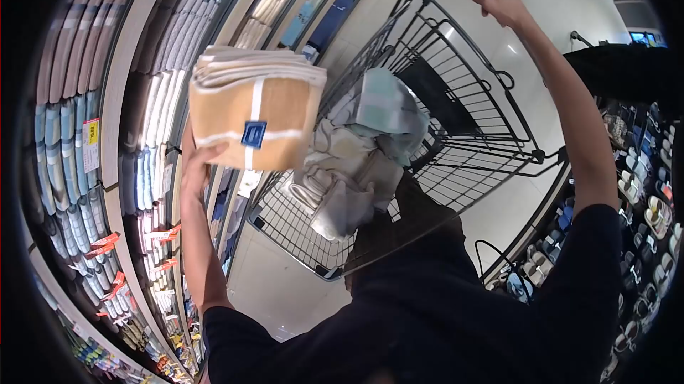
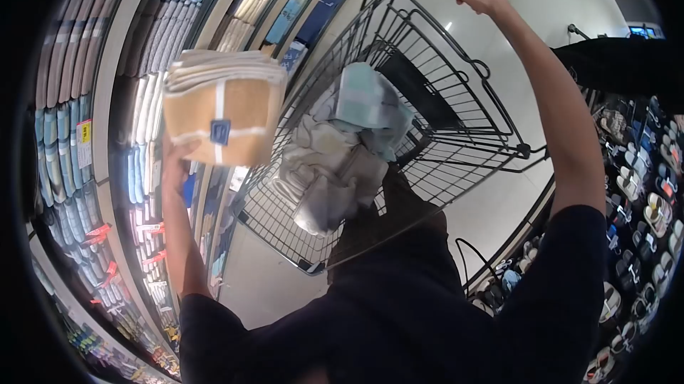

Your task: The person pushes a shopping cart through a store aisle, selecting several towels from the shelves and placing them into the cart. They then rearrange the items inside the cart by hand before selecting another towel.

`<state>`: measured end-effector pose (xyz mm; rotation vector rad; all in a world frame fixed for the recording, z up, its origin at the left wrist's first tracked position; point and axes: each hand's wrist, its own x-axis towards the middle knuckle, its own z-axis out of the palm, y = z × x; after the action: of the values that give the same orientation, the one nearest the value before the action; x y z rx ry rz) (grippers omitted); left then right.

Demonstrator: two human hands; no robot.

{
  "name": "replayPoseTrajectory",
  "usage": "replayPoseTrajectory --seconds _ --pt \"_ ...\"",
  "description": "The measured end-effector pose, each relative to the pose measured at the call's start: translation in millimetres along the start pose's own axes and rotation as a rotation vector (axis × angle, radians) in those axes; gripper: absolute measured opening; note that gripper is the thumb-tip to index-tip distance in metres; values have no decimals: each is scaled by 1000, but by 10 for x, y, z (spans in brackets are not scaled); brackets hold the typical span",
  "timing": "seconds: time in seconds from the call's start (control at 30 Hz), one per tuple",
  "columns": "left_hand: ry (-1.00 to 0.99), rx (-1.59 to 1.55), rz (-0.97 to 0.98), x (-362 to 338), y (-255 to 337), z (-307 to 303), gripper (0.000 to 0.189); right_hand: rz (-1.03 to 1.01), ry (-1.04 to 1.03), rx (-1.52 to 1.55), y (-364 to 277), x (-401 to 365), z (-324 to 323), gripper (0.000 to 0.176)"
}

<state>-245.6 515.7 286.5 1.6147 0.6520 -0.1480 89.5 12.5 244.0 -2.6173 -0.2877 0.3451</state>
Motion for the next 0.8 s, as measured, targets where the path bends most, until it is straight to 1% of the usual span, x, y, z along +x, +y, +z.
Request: replayPoseTrajectory --seconds 0.03,0.1,0.13,0.2,0.23,0.3,0.33,0.4,0.43,0.47,0.5,0.53,0.57,0.63,0.67,0.73,0.77,0.8 --pt "-9 -4 0 -87 -110 -17 86 -2 -2 3 -13 -19 0 36" --pt "-127 -231 -124 -174 -450 -72 89 6 -9 9 4 5 9 36" --pt "-192 -217 -193 -255 -491 69 91 8 -17 21 19 8 6 36" --pt "-302 -201 -235 -370 -635 486 93 11 -5 21 40 -7 15 35" --pt "-346 -201 -210 -396 -767 706 94 4 1 28 28 -13 9 35" --pt "-445 -240 -58 -407 -866 1252 83 6 -4 24 -7 -37 -12 36" --pt "-447 -243 -55 -472 -884 1498 83 5 -4 34 -12 -43 -15 37" --pt "-396 -464 -194 -547 -931 1851 54 12 -3 41 -14 -36 -34 38" --pt "-401 -467 -205 -555 -1080 1881 54 6 -4 56 7 -32 -25 39" --pt "-354 -388 -187 -570 -1286 1895 45 -2 -9 72 32 -34 -17 40" --pt "-305 -306 -162 -590 -1316 1920 41 0 -14 71 59 -19 -19 40" --pt "-190 -388 -182 -655 -1349 1966 36 4 -20 62 76 3 -16 40" --pt "-182 -389 -186 -696 -1364 1953 36 3 -27 55 83 21 -2 41" --pt "-98 -260 -247 -762 -1372 1849 32 -5 -31 87 125 26 13 41" --pt "-69 -260 -241 -796 -1439 1779 32 -16 -30 116 113 48 19 41" --pt "-53 30 -239 -917 -1656 1596 25 -22 -45 56 172 121 21 41" --pt "-17 151 -143 -1032 -1680 1531 24 -22 -43 76 123 104 14 41" --pt "84 205 -111 -1163 -1876 1464 23 -19 -45 93 75 54 -9 41"
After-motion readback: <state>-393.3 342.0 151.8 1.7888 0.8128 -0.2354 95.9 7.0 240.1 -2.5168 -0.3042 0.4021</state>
